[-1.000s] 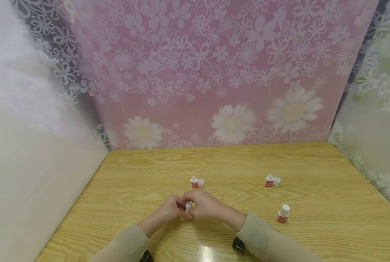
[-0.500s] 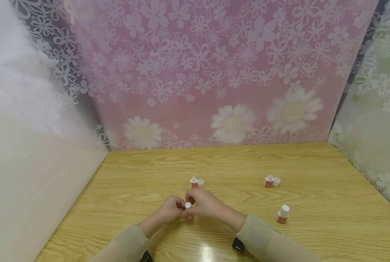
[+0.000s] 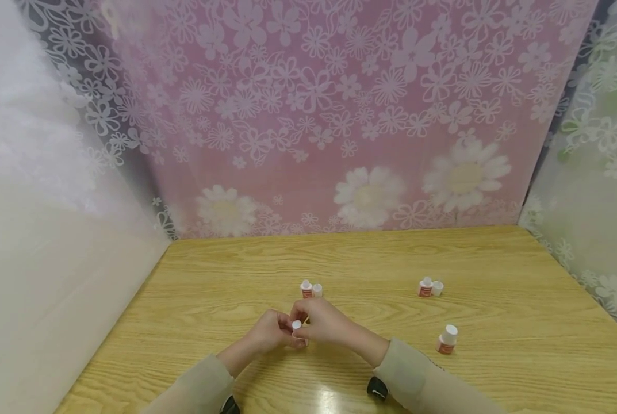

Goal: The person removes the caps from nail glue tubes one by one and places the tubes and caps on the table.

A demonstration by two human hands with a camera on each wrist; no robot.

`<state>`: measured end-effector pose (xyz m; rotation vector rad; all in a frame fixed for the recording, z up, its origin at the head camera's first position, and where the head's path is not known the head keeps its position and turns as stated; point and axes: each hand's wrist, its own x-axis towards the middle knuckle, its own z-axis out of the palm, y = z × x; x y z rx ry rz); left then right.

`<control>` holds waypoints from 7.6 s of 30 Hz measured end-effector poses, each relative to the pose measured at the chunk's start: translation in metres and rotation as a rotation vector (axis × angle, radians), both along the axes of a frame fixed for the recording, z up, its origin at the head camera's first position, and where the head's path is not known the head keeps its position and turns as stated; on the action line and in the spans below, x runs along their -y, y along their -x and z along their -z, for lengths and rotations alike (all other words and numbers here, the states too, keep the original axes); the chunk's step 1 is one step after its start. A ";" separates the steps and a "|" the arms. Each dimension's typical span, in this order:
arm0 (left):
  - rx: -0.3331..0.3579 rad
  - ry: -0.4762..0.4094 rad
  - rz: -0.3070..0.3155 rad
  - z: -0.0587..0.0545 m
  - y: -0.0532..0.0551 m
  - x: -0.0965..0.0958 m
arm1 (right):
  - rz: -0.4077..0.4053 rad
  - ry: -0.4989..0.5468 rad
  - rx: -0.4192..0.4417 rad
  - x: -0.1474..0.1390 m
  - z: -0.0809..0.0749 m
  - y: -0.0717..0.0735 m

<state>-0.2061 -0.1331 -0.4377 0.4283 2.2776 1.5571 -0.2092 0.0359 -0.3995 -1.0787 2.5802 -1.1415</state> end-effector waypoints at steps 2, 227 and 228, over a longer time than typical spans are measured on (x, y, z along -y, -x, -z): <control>0.001 -0.005 0.001 -0.002 -0.001 0.000 | -0.014 0.008 0.000 0.000 0.001 0.001; 0.012 -0.011 0.031 0.000 0.002 0.002 | 0.076 0.051 -0.211 -0.005 -0.016 -0.011; 0.013 -0.009 0.029 0.000 0.002 0.002 | 0.082 0.051 -0.207 -0.005 -0.016 -0.011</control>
